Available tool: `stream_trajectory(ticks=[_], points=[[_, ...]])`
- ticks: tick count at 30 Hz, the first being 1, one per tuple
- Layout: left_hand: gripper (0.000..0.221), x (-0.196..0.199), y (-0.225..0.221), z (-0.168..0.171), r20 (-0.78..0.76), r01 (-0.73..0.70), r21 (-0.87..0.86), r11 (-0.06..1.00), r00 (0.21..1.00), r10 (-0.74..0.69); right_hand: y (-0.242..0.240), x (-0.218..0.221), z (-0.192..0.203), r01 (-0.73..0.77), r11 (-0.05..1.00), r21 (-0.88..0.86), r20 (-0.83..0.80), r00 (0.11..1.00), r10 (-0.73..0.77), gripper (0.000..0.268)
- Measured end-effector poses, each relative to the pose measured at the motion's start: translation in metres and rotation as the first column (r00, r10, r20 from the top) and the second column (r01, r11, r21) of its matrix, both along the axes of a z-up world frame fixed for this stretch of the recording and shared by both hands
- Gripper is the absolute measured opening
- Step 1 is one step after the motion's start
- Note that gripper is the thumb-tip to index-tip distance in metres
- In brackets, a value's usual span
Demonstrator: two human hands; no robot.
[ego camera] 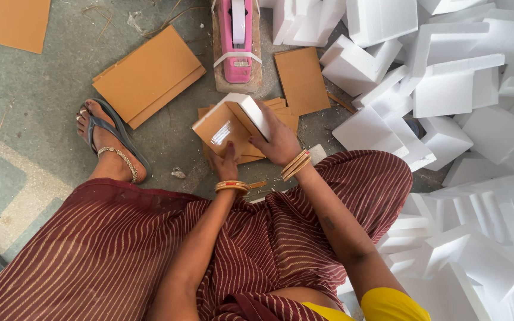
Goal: The person packages white foam pieces into cardboard box components by hand, folding the cardboard around the foam and securing it with tape from a dispenser.
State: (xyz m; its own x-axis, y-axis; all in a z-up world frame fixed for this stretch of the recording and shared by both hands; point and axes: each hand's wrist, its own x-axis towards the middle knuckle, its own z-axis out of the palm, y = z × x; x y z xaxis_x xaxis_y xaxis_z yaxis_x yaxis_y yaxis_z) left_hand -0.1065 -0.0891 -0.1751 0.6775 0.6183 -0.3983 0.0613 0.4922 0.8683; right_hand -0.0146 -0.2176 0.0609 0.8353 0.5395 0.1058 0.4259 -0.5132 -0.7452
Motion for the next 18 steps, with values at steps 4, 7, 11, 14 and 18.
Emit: stream_trajectory(ticks=[4, 7, 11, 14, 18], points=[[0.071, -0.012, -0.016, -0.021, -0.128, 0.004, -0.222, 0.975, 0.991, -0.033, 0.006, 0.007, 0.011, -0.031, 0.969, -0.247, -0.114, 0.993, 0.002, 0.091], [0.049, -0.011, -0.032, -0.038, -0.117, 0.195, -0.443, 0.875, 0.955, -0.272, 0.017, 0.032, 0.003, -0.109, 0.909, -0.402, -0.004, 0.993, 0.118, 0.087], [0.035, -0.021, -0.038, 0.011, -0.318, 0.838, 0.086, 0.539, 0.536, -0.782, 0.034, 0.058, -0.013, -0.166, 0.833, -0.527, 0.097, 0.962, 0.254, 0.069], [0.028, -0.004, -0.023, 0.100, -0.418, 0.654, 0.709, 0.264, 0.692, -0.588, 0.038, 0.067, -0.019, -0.201, 0.812, -0.548, 0.079, 0.954, 0.290, 0.062], [0.042, 0.048, 0.031, 0.198, -0.279, 0.272, 0.960, -0.066, 0.902, -0.330, 0.039, 0.069, -0.013, -0.212, 0.798, -0.564, 0.077, 0.949, 0.307, 0.067]])
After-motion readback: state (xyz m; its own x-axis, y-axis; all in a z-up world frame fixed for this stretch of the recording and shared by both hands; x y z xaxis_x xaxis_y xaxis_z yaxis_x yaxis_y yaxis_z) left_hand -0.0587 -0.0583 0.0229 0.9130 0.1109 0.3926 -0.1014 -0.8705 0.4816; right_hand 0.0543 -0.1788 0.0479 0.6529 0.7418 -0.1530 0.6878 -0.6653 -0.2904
